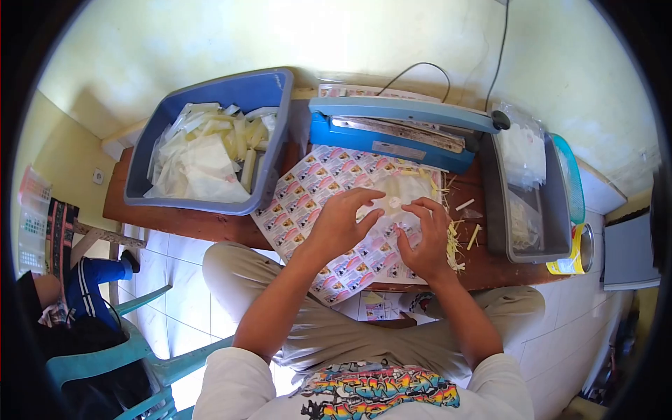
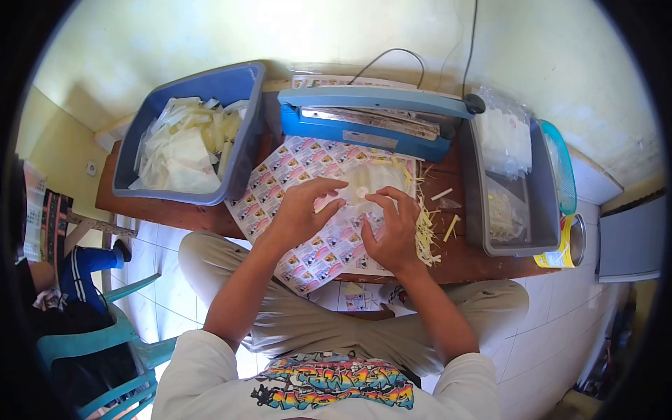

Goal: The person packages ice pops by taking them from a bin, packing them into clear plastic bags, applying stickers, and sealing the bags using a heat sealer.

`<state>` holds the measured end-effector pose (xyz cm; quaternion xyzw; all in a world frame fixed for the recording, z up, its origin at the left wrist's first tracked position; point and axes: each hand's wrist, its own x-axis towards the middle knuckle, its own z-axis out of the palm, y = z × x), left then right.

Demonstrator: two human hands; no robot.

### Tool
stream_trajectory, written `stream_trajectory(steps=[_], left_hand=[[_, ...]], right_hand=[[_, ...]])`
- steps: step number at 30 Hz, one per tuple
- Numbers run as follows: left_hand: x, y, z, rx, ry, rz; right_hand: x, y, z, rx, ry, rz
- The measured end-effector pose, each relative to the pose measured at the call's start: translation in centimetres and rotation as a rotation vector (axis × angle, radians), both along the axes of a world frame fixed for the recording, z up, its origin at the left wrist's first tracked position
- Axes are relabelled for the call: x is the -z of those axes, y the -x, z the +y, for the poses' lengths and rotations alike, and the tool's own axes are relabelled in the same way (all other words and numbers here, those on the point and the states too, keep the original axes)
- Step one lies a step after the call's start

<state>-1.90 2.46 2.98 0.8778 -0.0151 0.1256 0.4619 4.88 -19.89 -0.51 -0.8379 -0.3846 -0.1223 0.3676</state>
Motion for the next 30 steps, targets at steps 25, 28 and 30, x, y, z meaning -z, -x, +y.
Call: stream_trajectory(steps=[25,28,30], left_hand=[[-3.0,1.2,23.6,-0.843,-0.175,0.031],[-1.5,1.9,24.8,-0.874,-0.25,0.143],[-0.9,2.9,25.3,-0.794,-0.339,0.221]], right_hand=[[-6.9,-7.4,35.6,-0.748,0.141,0.013],[-6.2,-8.0,37.4,-0.694,0.408,-0.023],[-6.5,-7.6,38.2,-0.647,0.656,0.022]])
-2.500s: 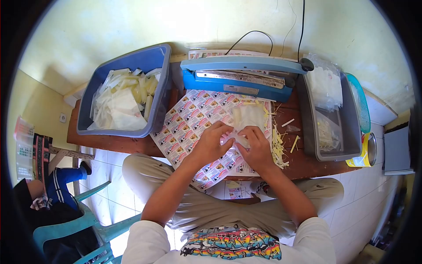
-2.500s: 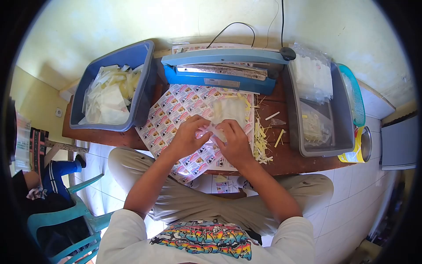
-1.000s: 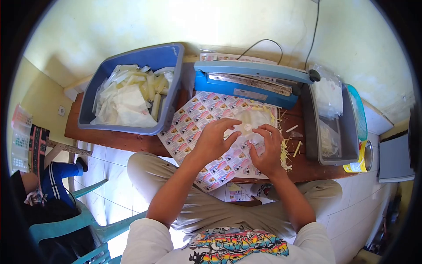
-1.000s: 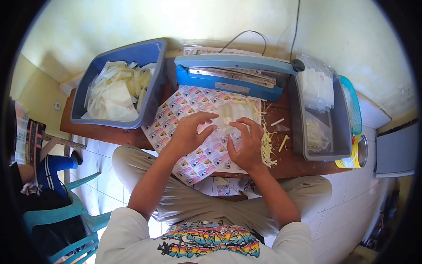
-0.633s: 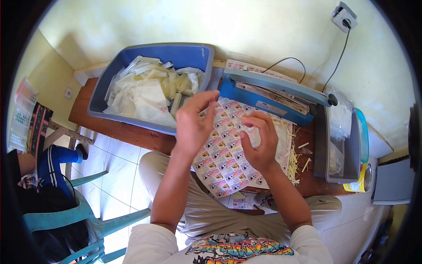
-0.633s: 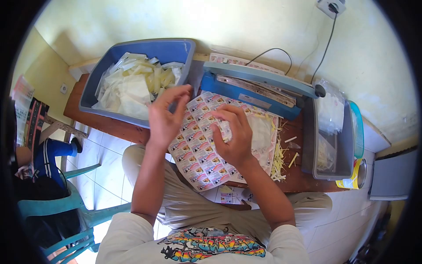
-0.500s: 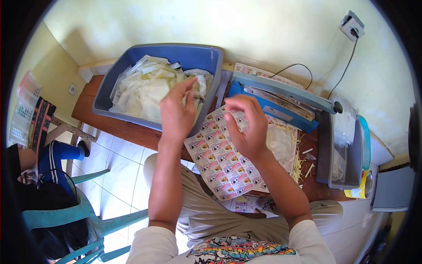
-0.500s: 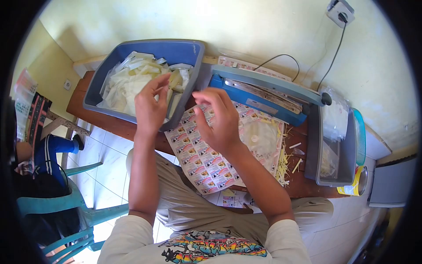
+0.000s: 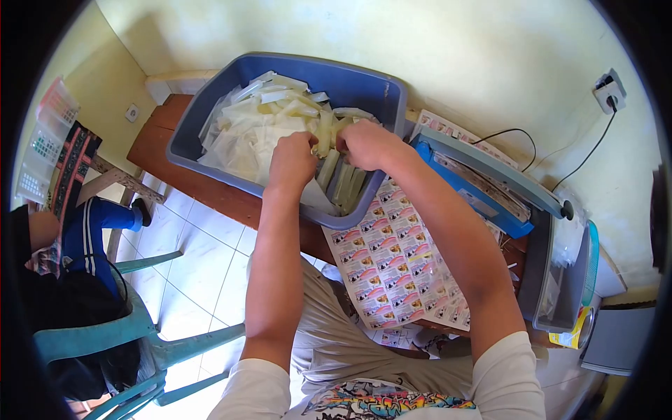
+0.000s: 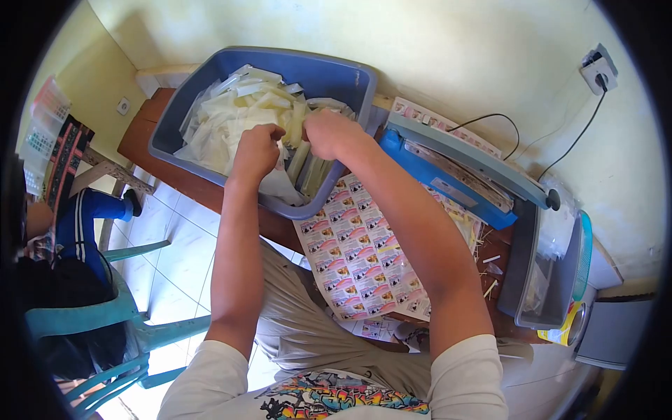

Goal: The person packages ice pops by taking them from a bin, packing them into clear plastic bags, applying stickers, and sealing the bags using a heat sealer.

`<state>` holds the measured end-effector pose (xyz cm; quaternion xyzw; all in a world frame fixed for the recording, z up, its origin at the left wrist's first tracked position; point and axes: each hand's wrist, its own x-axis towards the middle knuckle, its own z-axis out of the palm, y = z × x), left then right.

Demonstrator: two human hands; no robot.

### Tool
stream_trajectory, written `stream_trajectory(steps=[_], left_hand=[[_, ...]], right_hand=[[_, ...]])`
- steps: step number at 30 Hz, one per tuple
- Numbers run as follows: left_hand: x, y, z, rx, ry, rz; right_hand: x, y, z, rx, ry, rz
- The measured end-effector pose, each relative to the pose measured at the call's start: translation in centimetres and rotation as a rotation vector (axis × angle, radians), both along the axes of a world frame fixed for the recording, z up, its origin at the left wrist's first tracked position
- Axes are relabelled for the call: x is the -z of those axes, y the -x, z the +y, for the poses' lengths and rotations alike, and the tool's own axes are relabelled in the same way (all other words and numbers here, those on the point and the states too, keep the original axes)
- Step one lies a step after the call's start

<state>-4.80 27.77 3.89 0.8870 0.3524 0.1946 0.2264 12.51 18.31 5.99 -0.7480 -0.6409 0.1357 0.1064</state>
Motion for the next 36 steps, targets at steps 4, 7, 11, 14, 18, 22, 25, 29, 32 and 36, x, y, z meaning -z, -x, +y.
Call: stream_trajectory(steps=[4,7,11,14,18,22,25,29,32,36], left_hand=[[-0.4,1.8,-0.2,0.026,0.132,0.103],[-0.9,1.7,-1.1,0.106,0.185,0.149],[-1.4,1.5,-2.0,0.077,0.141,0.256],[-1.5,1.5,-2.2,0.09,0.128,0.289],[-1.2,1.6,-2.2,0.114,0.112,0.315],[-1.5,1.6,-2.4,0.123,0.077,0.336],[-1.1,1.6,-2.0,0.102,0.107,0.257],[-1.4,1.6,-1.9,0.084,0.097,0.196],[-1.2,1.7,-1.9,0.069,0.098,0.17],[0.0,1.8,-1.0,0.117,0.099,-0.004]], right_hand=[[-1.3,1.9,-0.3,0.116,0.321,-0.148],[-0.2,2.1,0.4,0.108,0.425,-0.185],[0.4,2.1,1.1,0.052,0.492,-0.164],[-0.8,2.7,0.7,0.046,0.554,-0.21],[0.2,2.8,0.7,0.096,0.505,-0.245],[0.0,2.9,0.4,0.119,0.43,-0.228],[-0.7,3.2,0.1,0.179,0.405,-0.177],[-0.9,2.7,0.5,0.171,0.379,-0.031],[1.0,1.6,1.2,0.111,0.19,0.114],[1.2,1.7,1.4,0.09,0.014,0.265]])
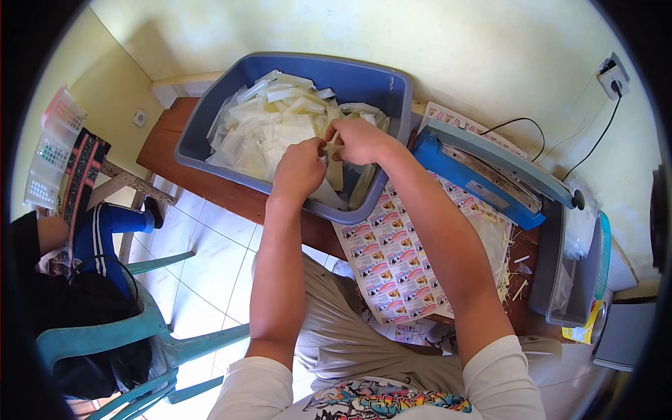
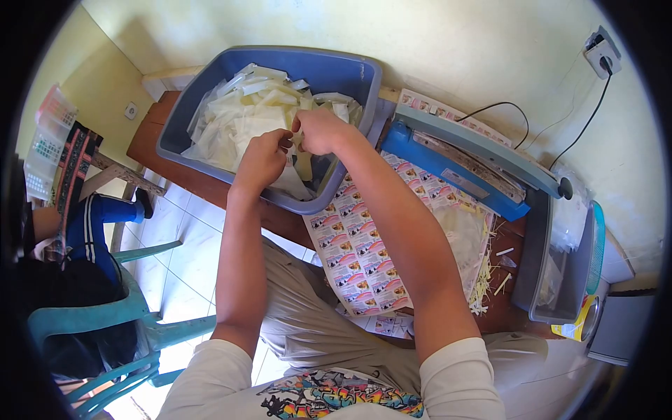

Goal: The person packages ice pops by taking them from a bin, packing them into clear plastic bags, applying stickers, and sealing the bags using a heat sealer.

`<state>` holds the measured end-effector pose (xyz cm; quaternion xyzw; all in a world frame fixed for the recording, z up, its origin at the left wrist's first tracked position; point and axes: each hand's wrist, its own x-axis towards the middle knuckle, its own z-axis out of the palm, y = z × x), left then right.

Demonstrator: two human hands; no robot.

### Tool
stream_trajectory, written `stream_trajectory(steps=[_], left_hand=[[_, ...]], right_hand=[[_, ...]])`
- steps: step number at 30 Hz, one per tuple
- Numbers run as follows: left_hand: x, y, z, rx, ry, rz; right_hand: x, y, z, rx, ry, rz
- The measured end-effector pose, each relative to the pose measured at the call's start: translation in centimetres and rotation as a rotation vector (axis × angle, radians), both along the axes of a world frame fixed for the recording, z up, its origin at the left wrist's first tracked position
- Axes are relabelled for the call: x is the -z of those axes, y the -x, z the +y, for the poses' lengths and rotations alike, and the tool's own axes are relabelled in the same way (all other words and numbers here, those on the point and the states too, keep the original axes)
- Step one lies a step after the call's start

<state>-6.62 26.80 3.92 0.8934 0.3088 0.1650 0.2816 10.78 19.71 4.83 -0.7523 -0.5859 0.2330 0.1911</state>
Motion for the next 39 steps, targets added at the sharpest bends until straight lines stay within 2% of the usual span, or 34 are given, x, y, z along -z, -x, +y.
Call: stream_trajectory(steps=[4,5,6,13,14,16,18,19,21,23,27,32,36,38,39], left_hand=[[-0.4,-0.2,0.1,-0.049,0.058,-0.032],[-0.8,-0.2,-0.1,-0.07,0.133,-0.113],[-1.3,-0.1,-0.3,-0.091,0.207,-0.193],[-2.0,0.1,-0.1,-0.12,0.256,-0.441],[-2.2,0.1,-0.3,-0.112,0.314,-0.508],[-2.7,0.4,-1.0,-0.095,0.374,-0.574],[-3.1,0.3,-1.7,0.023,0.619,-0.794],[-3.8,0.4,-2.6,0.031,0.624,-0.792],[-5.0,0.5,-4.4,0.115,0.808,-0.826],[-5.0,0.0,-5.9,0.188,0.906,-0.802],[-3.5,-2.2,-9.4,0.369,1.194,-0.694],[-0.9,-4.5,-14.8,0.509,1.185,-0.532],[1.8,-5.2,-18.8,0.591,1.154,-0.35],[2.2,-4.7,-20.9,0.751,0.763,-0.228],[2.6,-4.5,-21.6,0.74,0.693,-0.146]], right_hand=[[-0.4,0.0,0.0,0.067,-0.09,0.14],[-0.4,0.1,-0.1,0.066,-0.093,0.138],[-0.4,0.1,-0.2,0.086,-0.177,0.182],[-2.0,1.1,-2.1,0.153,-0.539,0.38],[-1.9,1.3,-2.5,0.158,-0.541,0.376],[-2.1,2.2,-3.6,0.172,-0.76,0.425],[-2.8,3.1,-5.9,0.185,-0.785,0.393],[-3.2,3.6,-7.4,0.194,-0.799,0.371],[-4.3,4.3,-10.4,0.205,-0.856,0.318],[-4.2,4.2,-13.1,0.196,-0.943,0.296],[-4.6,3.7,-19.8,0.326,-0.85,0.175],[-3.5,4.0,-27.6,0.473,-0.81,0.077],[-2.0,4.4,-33.3,0.609,-0.677,0.058],[-0.5,4.6,-35.7,0.665,-0.643,0.08],[0.2,4.8,-36.8,0.731,-0.62,0.11]])
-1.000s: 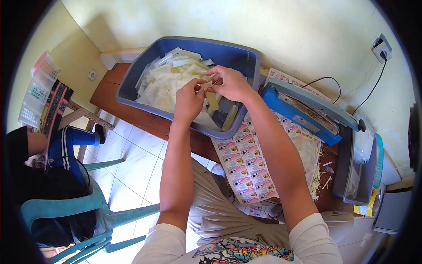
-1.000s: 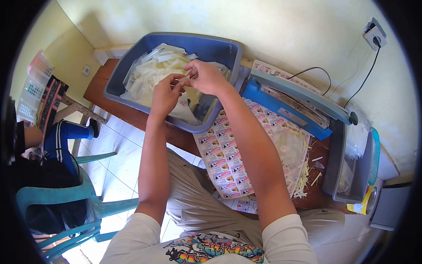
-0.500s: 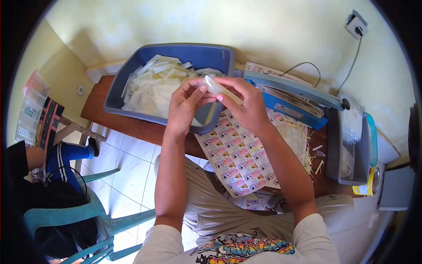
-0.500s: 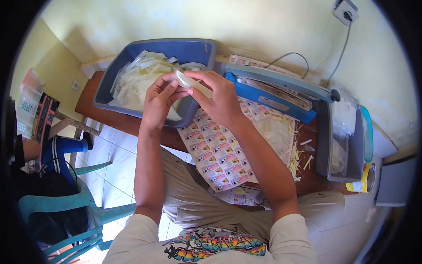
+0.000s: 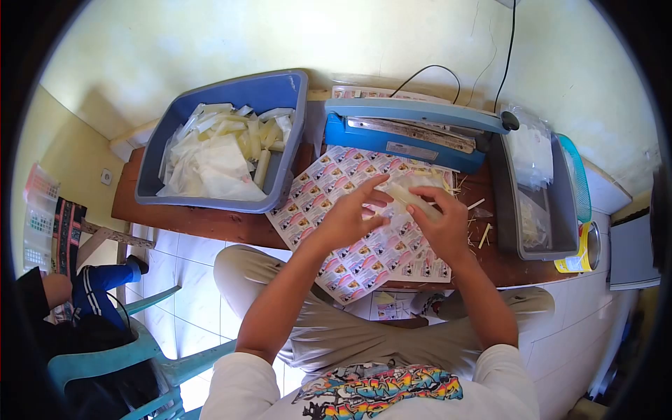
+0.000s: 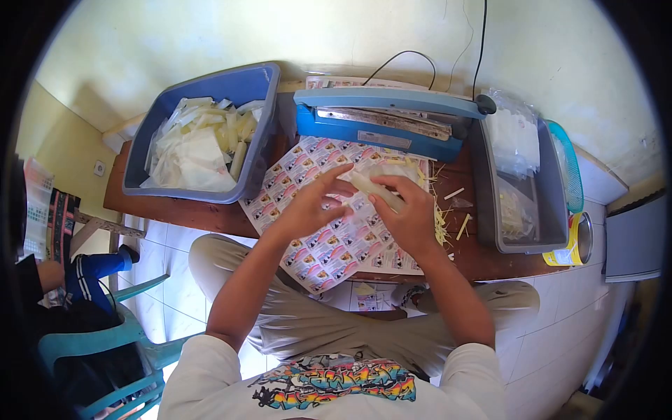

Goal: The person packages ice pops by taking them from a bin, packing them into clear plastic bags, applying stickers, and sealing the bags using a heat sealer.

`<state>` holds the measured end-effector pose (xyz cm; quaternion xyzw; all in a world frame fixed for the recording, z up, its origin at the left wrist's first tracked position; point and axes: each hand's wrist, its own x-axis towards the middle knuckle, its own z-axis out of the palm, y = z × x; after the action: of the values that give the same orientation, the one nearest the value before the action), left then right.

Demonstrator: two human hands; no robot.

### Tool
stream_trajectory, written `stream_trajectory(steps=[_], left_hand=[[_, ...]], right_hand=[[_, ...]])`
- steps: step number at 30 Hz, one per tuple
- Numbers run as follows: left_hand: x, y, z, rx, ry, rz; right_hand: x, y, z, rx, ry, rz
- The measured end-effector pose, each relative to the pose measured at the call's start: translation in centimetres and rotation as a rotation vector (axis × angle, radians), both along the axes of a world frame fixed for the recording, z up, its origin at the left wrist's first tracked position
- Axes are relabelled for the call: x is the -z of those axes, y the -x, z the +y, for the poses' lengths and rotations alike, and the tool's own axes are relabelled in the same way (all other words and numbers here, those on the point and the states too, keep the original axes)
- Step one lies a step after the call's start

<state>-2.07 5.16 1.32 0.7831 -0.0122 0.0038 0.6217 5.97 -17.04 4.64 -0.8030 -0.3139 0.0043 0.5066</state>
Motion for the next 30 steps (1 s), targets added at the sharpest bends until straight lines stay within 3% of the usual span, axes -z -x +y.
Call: stream_trajectory(steps=[1,4,7,16,23,25,30], left_hand=[[0.5,0.1,-0.7,-0.003,-0.003,0.003],[1.6,0.6,-2.8,-0.035,-0.425,-0.203],[2.0,0.7,-4.3,-0.071,-0.559,-0.13],[2.8,-0.7,-4.7,-0.217,-0.328,-0.233],[2.0,-0.6,-5.2,-0.173,-0.294,-0.202],[1.6,-0.4,-5.2,-0.165,-0.268,-0.193],[2.9,-0.1,-4.9,-0.185,-0.248,-0.191]], right_hand=[[0.6,-0.1,-0.8,0.048,0.007,0.056],[2.1,0.0,-2.8,0.022,0.007,0.019],[1.5,-0.4,-4.3,-0.058,0.053,0.049],[2.3,-0.9,-6.1,-0.258,0.147,-0.098],[5.2,0.0,-3.5,-0.088,0.046,-0.148],[5.6,0.6,-2.6,0.04,0.035,-0.013],[5.7,1.7,-1.5,-0.045,0.043,0.04]])
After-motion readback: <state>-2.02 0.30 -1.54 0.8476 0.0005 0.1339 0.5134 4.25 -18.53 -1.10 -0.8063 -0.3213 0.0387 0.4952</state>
